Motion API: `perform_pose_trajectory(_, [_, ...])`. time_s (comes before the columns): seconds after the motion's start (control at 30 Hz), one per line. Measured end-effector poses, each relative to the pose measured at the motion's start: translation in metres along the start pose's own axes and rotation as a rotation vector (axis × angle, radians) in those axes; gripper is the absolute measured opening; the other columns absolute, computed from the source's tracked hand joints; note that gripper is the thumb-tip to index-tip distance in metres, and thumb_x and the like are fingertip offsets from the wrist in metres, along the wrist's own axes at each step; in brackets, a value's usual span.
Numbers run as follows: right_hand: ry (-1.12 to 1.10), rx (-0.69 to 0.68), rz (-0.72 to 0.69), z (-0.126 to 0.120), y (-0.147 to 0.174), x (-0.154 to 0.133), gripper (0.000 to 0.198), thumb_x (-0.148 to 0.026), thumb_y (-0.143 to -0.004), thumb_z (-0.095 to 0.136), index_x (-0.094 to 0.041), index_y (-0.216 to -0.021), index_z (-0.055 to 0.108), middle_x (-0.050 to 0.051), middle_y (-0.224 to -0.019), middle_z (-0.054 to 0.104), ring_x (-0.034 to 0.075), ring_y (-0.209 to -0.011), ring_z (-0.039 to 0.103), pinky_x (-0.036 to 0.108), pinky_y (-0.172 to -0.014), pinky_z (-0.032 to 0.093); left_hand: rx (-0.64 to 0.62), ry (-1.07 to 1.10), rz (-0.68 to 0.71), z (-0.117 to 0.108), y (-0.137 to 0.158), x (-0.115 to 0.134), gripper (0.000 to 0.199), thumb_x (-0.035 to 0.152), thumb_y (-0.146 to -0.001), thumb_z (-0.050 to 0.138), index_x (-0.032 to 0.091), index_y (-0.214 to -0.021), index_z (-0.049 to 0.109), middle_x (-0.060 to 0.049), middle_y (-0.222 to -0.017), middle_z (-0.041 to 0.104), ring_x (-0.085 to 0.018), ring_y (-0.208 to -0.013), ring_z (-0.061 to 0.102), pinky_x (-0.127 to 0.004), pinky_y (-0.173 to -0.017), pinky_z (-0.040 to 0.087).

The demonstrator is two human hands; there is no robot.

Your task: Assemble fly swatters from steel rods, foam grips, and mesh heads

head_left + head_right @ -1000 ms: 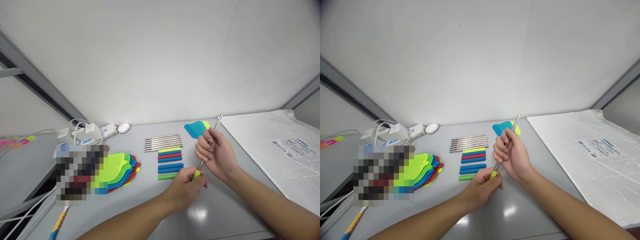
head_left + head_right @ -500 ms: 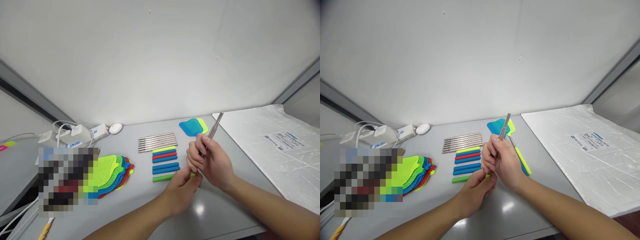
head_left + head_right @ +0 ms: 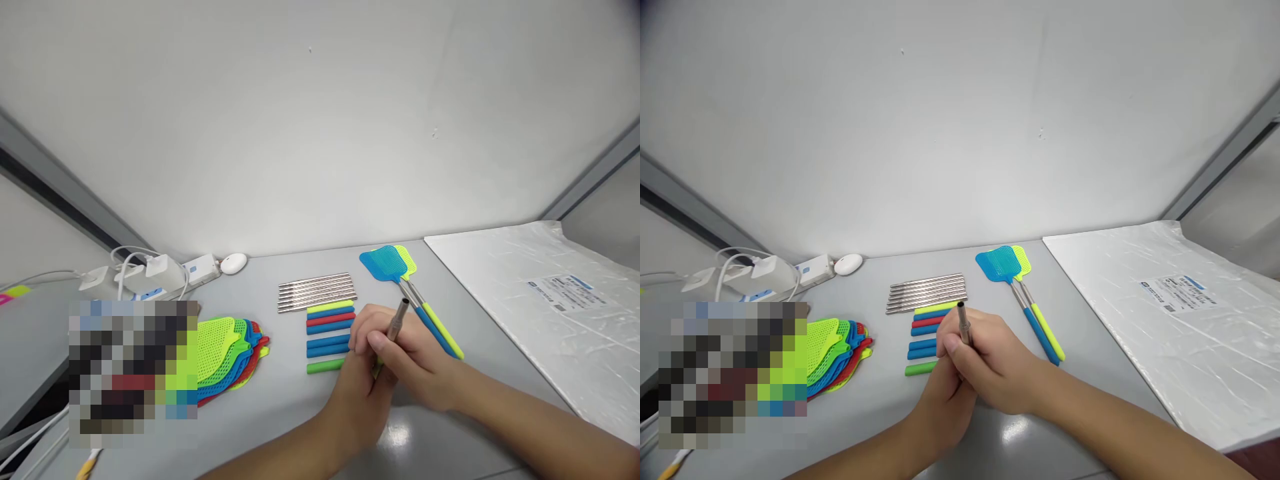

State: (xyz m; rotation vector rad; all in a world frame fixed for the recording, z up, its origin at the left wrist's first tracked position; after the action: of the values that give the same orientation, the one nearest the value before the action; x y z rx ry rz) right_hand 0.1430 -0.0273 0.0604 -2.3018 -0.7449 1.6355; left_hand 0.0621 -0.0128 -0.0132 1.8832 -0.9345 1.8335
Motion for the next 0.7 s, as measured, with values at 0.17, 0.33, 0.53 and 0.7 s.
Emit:
perform_pose_trajectory(0.17, [0.185, 0.037, -0.146, -0.007, 0.001, 0.007, 0.021, -0.016, -0.096, 0.036, -0.023, -0.094, 0.056, 0.007, -0.093, 0.062, 0.020, -0.087, 0.059, 0.038, -0.076, 0.048, 0.096, 0.167, -0.048, 0.000, 0.000, -0.003, 0.029, 0.030, -0.095, 0.051, 0.023, -0.123, 0.051, -0.010, -0.123, 0.060, -0.024, -0.113, 0.057, -0.039, -0.095, 0.049])
perform_pose_trajectory(0.33, [0.037, 0.349, -0.026, -0.030, 0.003, 0.042, 0.024, -0.025, -0.100, 0.035, -0.024, -0.088, 0.056, 0.005, -0.091, 0.059, 0.019, -0.089, 0.057, 0.038, -0.081, 0.045, 0.246, 0.237, 0.031, -0.007, 0.002, -0.004, 0.036, 0.024, -0.096, 0.049, 0.028, -0.130, 0.040, -0.008, -0.137, 0.048, -0.022, -0.136, 0.040, -0.042, -0.114, 0.033])
perform_pose_trajectory(0.53, [-0.002, 0.399, -0.010, -0.034, 0.001, 0.055, 0.027, -0.029, -0.100, 0.036, -0.023, -0.078, 0.049, 0.002, -0.085, 0.059, 0.018, -0.084, 0.055, 0.034, -0.077, 0.041, 0.313, 0.226, 0.121, -0.013, 0.006, 0.001, 0.028, 0.020, -0.096, 0.047, 0.029, -0.122, 0.044, -0.006, -0.126, 0.048, -0.019, -0.128, 0.044, -0.044, -0.115, 0.031])
perform_pose_trajectory(0.7, [0.007, 0.451, -0.007, -0.032, 0.006, 0.061, 0.030, -0.030, -0.100, 0.035, -0.023, -0.072, 0.044, 0.001, -0.080, 0.060, 0.016, -0.072, 0.051, 0.032, -0.066, 0.038, 0.341, 0.159, 0.196, -0.013, 0.007, 0.006, 0.027, 0.019, -0.097, 0.045, 0.030, -0.122, 0.045, -0.005, -0.124, 0.043, -0.018, -0.124, 0.041, -0.042, -0.113, 0.031])
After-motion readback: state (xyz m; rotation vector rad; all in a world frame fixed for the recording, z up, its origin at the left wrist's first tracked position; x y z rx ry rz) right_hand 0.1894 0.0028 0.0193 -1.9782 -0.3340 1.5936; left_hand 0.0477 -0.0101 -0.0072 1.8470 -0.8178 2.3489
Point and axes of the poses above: each hand's wrist, its own y-axis away from the middle knuckle, its own z-axis out of the palm, x = y × z, the point moved 5 cm from there along -y, towards the middle knuckle
